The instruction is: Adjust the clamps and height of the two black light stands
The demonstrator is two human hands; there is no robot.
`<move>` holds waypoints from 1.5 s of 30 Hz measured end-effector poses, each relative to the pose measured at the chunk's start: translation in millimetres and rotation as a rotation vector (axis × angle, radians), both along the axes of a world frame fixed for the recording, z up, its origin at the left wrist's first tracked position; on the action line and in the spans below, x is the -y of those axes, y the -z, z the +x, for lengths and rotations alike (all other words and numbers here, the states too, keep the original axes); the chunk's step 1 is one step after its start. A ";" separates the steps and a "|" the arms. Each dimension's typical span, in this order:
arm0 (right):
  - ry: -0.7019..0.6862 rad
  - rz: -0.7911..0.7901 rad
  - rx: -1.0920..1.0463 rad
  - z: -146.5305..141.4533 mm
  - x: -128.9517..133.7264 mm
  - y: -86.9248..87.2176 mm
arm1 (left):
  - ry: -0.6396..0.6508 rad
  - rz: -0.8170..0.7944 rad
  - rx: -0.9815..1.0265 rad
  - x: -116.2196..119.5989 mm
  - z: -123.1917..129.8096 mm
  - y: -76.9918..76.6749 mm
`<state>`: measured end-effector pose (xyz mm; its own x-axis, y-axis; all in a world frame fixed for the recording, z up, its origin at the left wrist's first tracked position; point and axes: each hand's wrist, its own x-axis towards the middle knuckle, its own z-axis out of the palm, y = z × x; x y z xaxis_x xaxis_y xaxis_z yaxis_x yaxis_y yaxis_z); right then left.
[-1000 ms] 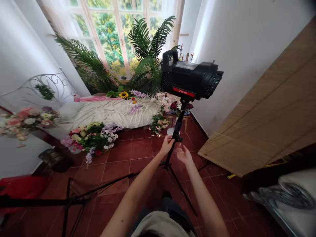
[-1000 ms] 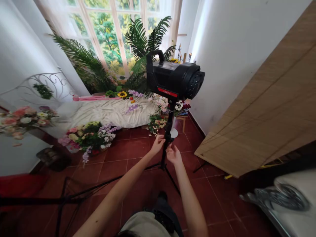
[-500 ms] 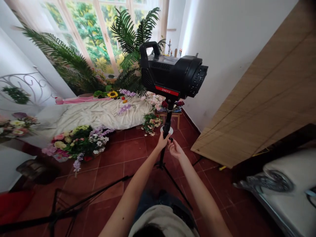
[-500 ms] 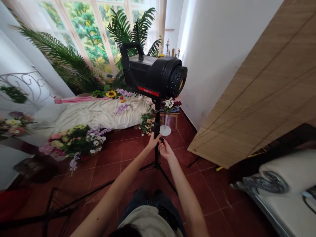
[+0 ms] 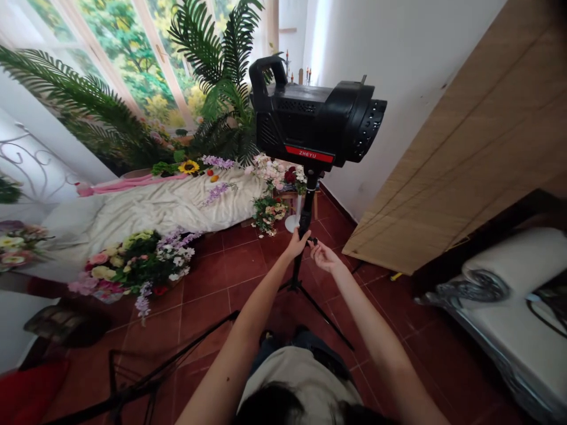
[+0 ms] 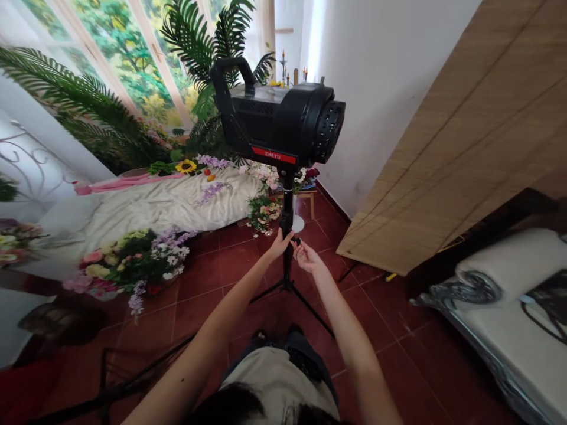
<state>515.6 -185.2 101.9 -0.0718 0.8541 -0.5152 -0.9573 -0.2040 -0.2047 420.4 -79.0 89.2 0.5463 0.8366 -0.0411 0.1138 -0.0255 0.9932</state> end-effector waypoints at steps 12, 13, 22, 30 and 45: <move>0.515 -0.299 1.261 40.6 -2.4 7.6 | 0.194 -0.143 0.210 -17.4 7.6 23.6; 0.464 -0.311 1.335 39.6 -0.1 7.2 | 0.179 -0.144 0.219 -16.6 7.9 23.8; -0.105 -0.239 1.190 4.4 -14.6 -4.0 | 0.075 -0.020 0.198 -9.5 0.1 11.4; -0.045 -0.197 1.338 5.2 -14.8 -1.9 | 0.109 -0.049 0.228 -8.8 1.3 11.7; 0.155 -0.142 2.422 -24.9 -8.7 -7.1 | 0.096 0.021 0.268 -11.6 2.0 18.2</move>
<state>490.7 -176.4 109.0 0.5080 0.7616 0.4024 0.8224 -0.2900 -0.4894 422.4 -67.4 71.0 0.6119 0.7797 0.1324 -0.1572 -0.0442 0.9866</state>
